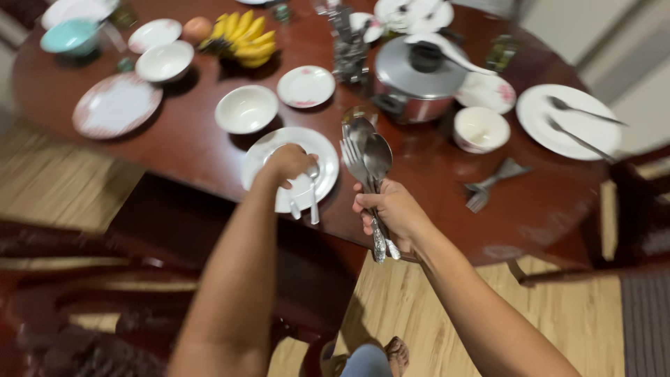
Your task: The person clears a dining table by gathering cutlery, plates, and bowls. They pick up forks, spoons, and knives, then stack plates and bowls together, moving them around the table to consolidate the items.
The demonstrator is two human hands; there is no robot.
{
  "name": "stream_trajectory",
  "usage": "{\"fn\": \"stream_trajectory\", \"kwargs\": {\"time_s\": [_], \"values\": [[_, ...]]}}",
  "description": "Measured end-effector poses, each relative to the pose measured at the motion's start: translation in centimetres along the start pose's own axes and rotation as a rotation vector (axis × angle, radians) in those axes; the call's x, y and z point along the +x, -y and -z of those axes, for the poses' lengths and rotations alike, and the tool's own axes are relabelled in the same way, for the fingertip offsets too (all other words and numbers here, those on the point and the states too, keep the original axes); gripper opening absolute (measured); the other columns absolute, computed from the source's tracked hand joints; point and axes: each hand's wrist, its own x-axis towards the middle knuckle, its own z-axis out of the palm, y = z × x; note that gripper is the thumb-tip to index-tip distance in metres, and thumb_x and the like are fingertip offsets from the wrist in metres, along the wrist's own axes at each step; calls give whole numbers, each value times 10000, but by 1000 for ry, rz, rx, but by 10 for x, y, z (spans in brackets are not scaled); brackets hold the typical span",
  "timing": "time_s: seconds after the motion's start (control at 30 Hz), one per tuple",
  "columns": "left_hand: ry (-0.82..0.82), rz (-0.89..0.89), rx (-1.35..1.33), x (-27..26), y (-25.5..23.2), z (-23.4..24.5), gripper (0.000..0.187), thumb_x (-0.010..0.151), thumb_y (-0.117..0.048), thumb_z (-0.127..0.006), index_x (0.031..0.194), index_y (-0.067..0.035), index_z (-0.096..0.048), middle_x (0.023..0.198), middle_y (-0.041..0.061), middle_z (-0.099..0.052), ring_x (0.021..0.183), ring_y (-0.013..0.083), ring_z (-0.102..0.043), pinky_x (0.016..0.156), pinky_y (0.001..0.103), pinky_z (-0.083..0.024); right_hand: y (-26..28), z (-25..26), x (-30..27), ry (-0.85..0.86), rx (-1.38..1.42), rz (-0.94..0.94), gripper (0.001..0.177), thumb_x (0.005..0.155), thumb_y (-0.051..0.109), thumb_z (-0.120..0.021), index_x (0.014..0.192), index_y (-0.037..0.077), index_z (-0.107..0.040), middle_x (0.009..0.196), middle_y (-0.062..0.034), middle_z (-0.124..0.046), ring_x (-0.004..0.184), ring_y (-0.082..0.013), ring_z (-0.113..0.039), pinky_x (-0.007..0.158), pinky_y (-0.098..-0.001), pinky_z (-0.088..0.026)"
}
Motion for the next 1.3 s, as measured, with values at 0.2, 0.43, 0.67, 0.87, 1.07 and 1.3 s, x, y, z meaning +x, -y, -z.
{"fn": "stream_trajectory", "kwargs": {"time_s": [0.2, 0.43, 0.67, 0.87, 1.07, 1.3], "values": [[-361, 128, -22, 19, 70, -70, 479, 880, -404, -718, 1179, -30, -709, 1196, 227, -707, 1128, 382, -665, 968, 465, -527, -67, 4, 102, -27, -118, -78, 225, 857, -54, -634, 1036, 60, -561, 687, -26, -559, 518, -113, -520, 424, -263, -437], [-497, 355, -92, 29, 86, -87, 460, 905, -342, -698, 1303, -125, -618, 1249, 188, -646, 1164, 400, -629, 968, 505, -508, -145, 6, 192, -170, -220, -221, 93, 908, -5, -599, 977, 42, -557, 664, -72, -555, 490, -170, -543, 383, -330, -443], [-579, 322, -52, 39, 86, -103, 405, 911, -244, -688, 1276, -101, -590, 1176, 179, -651, 1085, 402, -648, 906, 508, -525, -161, -8, 212, -238, -295, -279, 166, 901, 6, -644, 1022, 25, -532, 755, -94, -609, 505, -172, -577, 387, -328, -491], [-554, 410, -179, 39, 79, -107, 444, 888, -193, -678, 1319, -121, -595, 1200, 151, -677, 1128, 358, -650, 952, 480, -516, -154, -16, 209, -266, -293, -305, 211, 879, 6, -691, 1016, 21, -531, 765, -95, -604, 500, -173, -570, 373, -339, -505], [-444, 519, -488, 43, 81, -119, 348, 898, -228, -687, 1225, -109, -692, 1146, 123, -729, 1079, 305, -695, 937, 423, -538, -145, -1, 218, -193, -292, -309, 266, 852, -26, -716, 1100, 16, -630, 812, -123, -663, 512, -187, -585, 366, -323, -455], [-420, 268, -1319, 36, 63, -131, 278, 900, -64, -666, 1157, 39, -645, 954, 106, -731, 840, 233, -709, 720, 347, -599, -111, 13, 214, -47, -182, -305, 295, 865, -35, -683, 1154, 25, -692, 816, -68, -683, 539, -146, -595, 383, -289, -450]]}}
